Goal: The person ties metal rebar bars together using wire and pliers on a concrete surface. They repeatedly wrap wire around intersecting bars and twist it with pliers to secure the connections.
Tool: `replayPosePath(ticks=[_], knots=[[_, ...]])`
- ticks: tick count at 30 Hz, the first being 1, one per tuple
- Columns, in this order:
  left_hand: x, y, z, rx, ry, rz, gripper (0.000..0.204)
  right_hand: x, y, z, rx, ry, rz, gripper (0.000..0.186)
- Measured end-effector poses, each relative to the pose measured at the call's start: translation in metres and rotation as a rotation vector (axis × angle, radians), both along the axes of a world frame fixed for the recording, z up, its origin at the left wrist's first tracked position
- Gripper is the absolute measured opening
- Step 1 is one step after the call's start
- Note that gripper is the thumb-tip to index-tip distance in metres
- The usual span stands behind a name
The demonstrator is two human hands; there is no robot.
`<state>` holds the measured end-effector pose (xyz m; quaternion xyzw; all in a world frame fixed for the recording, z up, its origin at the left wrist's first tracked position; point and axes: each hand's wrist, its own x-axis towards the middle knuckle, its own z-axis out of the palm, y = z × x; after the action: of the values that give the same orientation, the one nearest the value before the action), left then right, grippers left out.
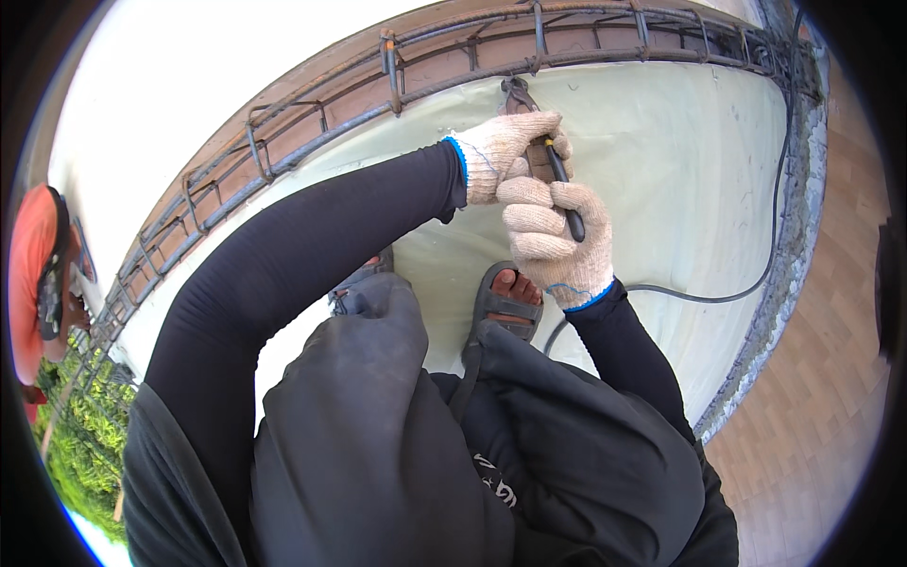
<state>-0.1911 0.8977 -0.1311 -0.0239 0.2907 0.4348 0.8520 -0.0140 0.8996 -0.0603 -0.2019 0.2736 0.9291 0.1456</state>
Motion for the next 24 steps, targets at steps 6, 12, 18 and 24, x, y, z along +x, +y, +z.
replayPosePath(ticks=[6, 12, 18, 24], knots=[[0.03, 0.015, 0.014, -0.244, 0.429, -0.019, 0.027, 0.017, 0.03, 0.044, 1.52, -1.092, 1.046, 0.062], [0.041, 0.025, -0.017, 0.481, 1.33, -0.552, 0.017, 0.012, 0.018, 0.0, 2.682, -1.442, 1.333, 0.034], [0.029, 0.014, -0.008, 0.711, 1.398, -0.531, 0.013, 0.001, 0.029, 0.011, 1.902, -1.309, 1.261, 0.03], [0.044, 0.001, 0.041, -0.144, 0.627, -0.137, 0.054, 0.024, 0.029, 0.001, 0.721, -0.613, 0.624, 0.019]])
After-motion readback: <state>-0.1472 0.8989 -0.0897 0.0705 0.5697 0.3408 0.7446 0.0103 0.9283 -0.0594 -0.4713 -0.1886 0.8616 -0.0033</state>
